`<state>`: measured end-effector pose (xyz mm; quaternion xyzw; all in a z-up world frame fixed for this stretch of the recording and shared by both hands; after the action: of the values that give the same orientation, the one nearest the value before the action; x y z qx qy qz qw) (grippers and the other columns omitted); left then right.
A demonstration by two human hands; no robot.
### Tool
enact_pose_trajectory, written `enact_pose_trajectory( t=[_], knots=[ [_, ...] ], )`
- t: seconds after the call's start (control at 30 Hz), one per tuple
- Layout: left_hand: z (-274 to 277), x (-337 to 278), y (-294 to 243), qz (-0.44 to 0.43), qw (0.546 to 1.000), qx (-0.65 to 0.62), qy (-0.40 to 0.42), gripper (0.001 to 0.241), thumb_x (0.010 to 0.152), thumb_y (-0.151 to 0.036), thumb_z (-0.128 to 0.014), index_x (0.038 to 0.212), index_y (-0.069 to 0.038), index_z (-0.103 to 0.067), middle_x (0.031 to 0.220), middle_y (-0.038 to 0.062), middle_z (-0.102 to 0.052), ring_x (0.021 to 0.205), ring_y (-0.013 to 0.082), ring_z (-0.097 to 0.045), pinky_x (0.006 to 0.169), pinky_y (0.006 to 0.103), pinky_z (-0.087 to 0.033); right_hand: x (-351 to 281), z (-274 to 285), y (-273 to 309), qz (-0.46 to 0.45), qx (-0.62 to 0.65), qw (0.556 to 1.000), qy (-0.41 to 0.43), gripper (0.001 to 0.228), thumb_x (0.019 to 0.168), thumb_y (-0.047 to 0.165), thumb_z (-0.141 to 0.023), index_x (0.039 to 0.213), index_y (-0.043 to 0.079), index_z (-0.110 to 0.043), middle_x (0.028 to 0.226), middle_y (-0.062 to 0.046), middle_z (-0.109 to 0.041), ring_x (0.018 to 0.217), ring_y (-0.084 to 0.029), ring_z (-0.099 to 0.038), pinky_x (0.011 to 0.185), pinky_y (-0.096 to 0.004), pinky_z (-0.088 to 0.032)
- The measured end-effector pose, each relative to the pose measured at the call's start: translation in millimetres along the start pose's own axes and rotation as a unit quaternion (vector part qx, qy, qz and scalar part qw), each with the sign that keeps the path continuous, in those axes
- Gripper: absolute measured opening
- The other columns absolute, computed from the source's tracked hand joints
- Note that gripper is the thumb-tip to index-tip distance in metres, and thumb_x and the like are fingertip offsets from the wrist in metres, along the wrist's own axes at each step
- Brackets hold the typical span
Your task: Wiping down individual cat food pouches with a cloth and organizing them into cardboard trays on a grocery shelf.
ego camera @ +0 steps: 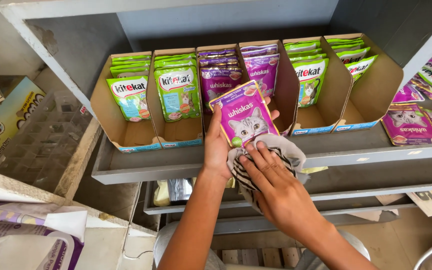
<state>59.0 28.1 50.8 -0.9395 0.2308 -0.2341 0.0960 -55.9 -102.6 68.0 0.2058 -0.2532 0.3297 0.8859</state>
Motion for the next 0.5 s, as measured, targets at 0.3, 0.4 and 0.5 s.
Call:
enact_pose_trajectory(
  t=[0.3,0.4,0.5],
  knots=[
    [-6,0,-2,-0.014,0.999,0.03,0.007,0.073,0.112,-0.054,-0.035,0.161,0.0,-0.034,0.154,0.021,-0.05,0.139,0.04,-0.052,0.111,0.0503,-0.05,1,-1,-4,-0.002,-0.012,1.0,0.0,0.07,0.077,0.002,-0.064,0.145,-0.002,-0.051,0.159,-0.02,-0.045,0.152,-0.04,-0.039,0.122,-0.051,-0.034],
    [4,3,2,-0.014,0.999,0.038,0.013,0.074,0.111,-0.059,-0.037,0.16,-0.003,-0.037,0.152,0.018,-0.053,0.136,0.0357,-0.055,0.112,0.0472,-0.05,7,6,-12,-0.053,-0.036,0.995,-0.072,0.059,0.078,-0.004,-0.062,0.136,-0.006,-0.056,0.152,-0.025,-0.052,0.146,-0.044,-0.046,0.121,-0.057,-0.035],
    [1,1,2,-0.017,0.999,0.044,0.007,0.073,0.111,-0.058,-0.037,0.16,-0.004,-0.037,0.15,0.018,-0.055,0.135,0.0353,-0.056,0.114,0.0479,-0.048,6,3,-9,-0.045,-0.054,0.996,-0.059,0.059,0.08,-0.001,-0.064,0.138,-0.005,-0.056,0.156,-0.025,-0.049,0.149,-0.044,-0.042,0.121,-0.052,-0.036]
  ],
)
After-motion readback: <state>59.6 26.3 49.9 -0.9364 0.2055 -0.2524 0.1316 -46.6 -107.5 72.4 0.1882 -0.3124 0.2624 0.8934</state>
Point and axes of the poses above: each hand's wrist, its own x-axis towards the middle knuckle, its own z-axis out of the back of the hand, y = z × x, the point moved 1 cm from there along x, towards the middle knuckle
